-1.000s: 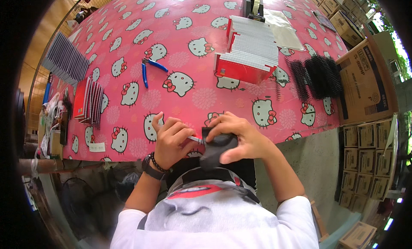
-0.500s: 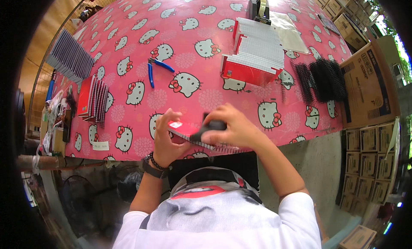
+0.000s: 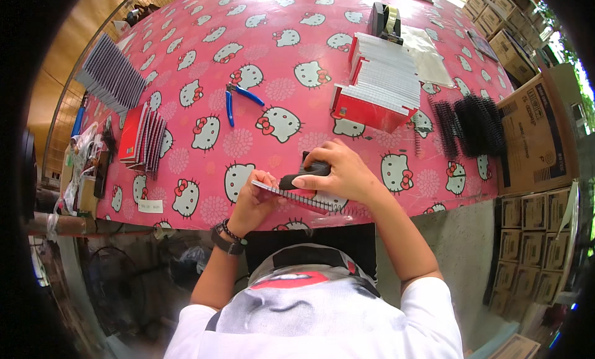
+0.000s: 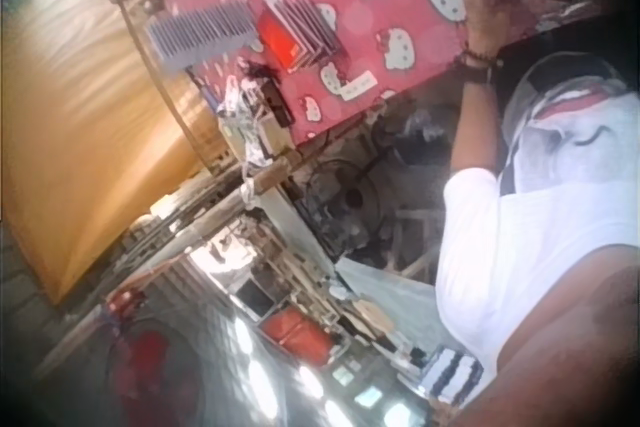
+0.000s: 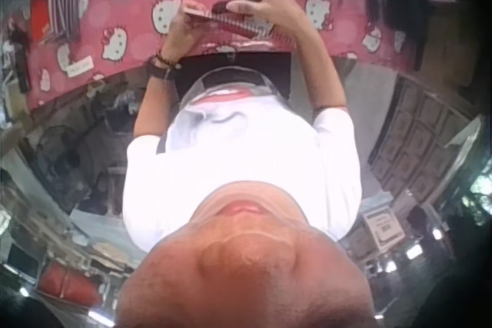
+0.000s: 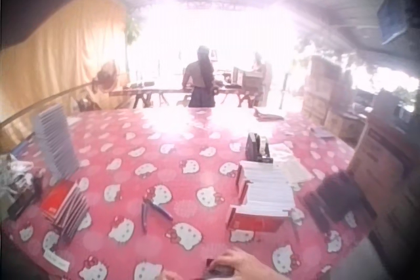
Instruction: The person repeatedly picks up a red notebook and a black spiral binding, inserts the binding into the notebook spine, and places the assembled unit on a stack. The process is repeated multiple times at a table covered with a pink Hello Kitty tablecloth.
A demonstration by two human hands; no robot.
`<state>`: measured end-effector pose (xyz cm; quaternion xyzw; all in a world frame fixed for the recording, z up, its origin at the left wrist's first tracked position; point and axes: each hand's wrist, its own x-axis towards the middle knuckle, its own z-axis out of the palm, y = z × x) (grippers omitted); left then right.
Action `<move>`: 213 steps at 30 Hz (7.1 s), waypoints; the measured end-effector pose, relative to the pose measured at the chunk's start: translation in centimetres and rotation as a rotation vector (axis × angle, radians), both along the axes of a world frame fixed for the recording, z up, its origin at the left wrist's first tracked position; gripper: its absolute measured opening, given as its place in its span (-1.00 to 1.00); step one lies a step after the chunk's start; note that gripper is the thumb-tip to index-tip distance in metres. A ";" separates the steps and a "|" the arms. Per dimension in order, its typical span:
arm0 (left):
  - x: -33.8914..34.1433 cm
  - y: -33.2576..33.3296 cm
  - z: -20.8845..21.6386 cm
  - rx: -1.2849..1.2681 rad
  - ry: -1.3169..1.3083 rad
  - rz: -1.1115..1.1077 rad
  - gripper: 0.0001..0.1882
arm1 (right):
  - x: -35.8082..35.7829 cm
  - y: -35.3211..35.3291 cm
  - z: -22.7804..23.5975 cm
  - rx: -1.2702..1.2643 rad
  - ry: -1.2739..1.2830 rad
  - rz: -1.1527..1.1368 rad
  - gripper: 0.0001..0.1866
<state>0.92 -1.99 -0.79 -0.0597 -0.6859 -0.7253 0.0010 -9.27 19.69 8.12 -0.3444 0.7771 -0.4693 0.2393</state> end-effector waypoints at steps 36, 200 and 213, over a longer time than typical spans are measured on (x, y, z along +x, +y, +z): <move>0.8 1.8 6.9 -0.264 0.266 0.286 -0.81 | 4.5 -4.1 2.7 -0.257 0.573 -0.157 -0.72; 1.4 3.2 6.3 -1.029 0.664 0.192 -0.79 | -2.7 -2.7 -2.7 0.153 0.265 0.187 -0.51; 1.6 4.1 3.7 -0.920 0.629 0.191 -0.85 | 0.0 1.2 0.1 0.313 0.807 -0.064 -0.34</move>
